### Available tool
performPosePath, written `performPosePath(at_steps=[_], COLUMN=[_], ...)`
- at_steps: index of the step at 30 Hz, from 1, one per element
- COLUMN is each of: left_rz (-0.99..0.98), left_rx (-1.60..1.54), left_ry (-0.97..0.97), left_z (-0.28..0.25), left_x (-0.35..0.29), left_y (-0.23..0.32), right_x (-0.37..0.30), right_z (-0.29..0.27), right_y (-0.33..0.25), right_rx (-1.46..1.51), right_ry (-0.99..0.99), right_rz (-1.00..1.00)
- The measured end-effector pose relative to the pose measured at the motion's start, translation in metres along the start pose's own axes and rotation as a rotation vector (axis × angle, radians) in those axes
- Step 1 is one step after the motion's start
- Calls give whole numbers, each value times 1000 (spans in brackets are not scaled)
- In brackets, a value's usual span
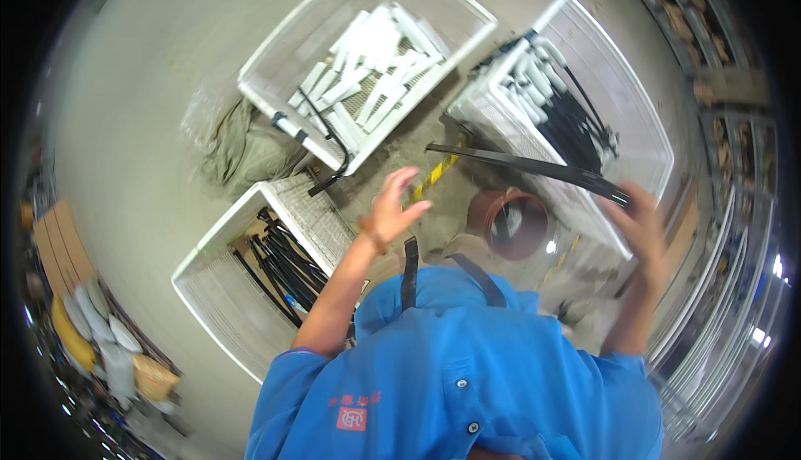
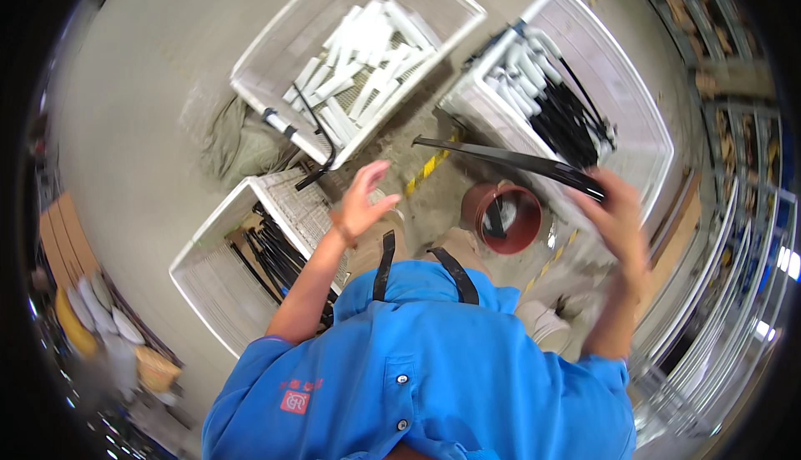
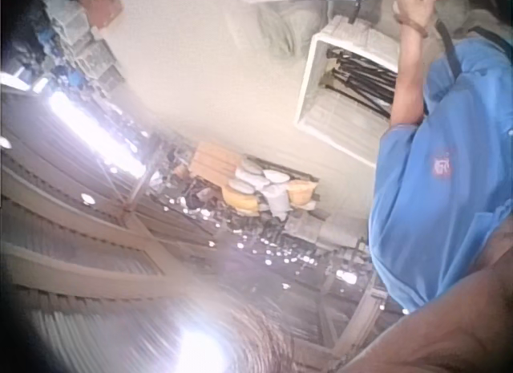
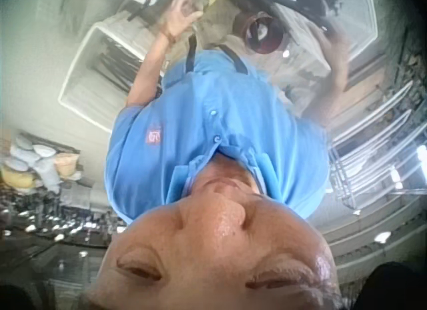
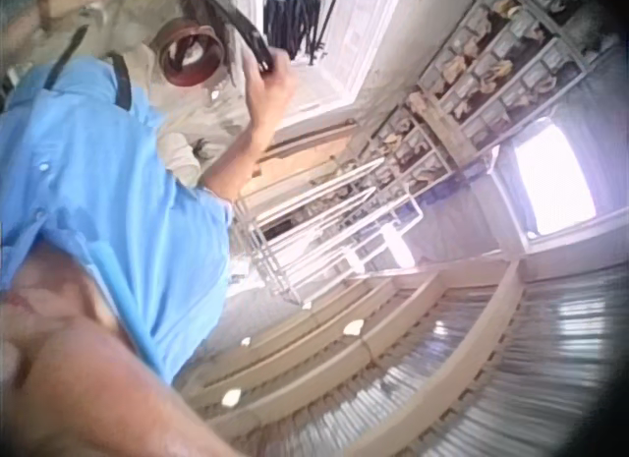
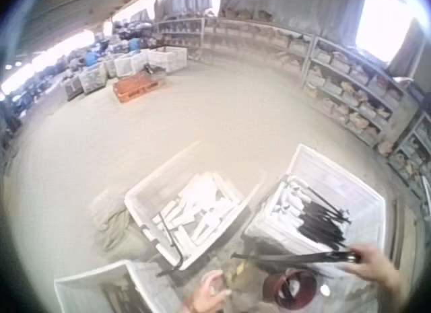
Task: The person repeatedly picks black plastic components from a crate, wipes them with a wet cloth, and inserts white plastic sleeves onto the ends. The person places the assembled units into a second crate. The person also handles a bundle of black strips and wipes them with the cloth.
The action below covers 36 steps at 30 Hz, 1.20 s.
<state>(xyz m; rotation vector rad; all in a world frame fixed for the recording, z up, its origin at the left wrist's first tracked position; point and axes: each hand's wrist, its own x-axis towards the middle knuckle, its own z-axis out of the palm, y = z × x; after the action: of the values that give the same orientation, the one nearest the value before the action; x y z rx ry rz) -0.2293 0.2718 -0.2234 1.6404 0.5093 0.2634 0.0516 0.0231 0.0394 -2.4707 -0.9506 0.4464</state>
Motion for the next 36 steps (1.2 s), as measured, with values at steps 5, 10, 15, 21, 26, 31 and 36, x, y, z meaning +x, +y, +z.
performPosePath(at_steps=[5, 10, 15, 21, 26, 31, 36], left_rz=[362, 100, 218, -361, -91, 30, -220], left_rx=[430, 721, 733, 206, 137, 535, -185], left_ry=[-499, -731, -383, 112, 340, 296, 252], left_z=[141, 208, 244, 218, 215, 230, 200], left_x=[95, 111, 84, 73, 76, 66, 55], left_y=[39, -49, -94, -123, -138, -129, -137], right_x=[16, -17, -106, -156, -121, -76, -94], right_z=[199, 251, 312, 497, 654, 734, 646], right_y=[82, 192, 361, 555, 655, 694, 669], right_rx=[-172, 159, 339, -136, -174, -71, -95], right_ry=[-222, -140, 418, -127, -310, -664, -395], right_rz=[-116, -276, 298, 584, 532, 829, 594])
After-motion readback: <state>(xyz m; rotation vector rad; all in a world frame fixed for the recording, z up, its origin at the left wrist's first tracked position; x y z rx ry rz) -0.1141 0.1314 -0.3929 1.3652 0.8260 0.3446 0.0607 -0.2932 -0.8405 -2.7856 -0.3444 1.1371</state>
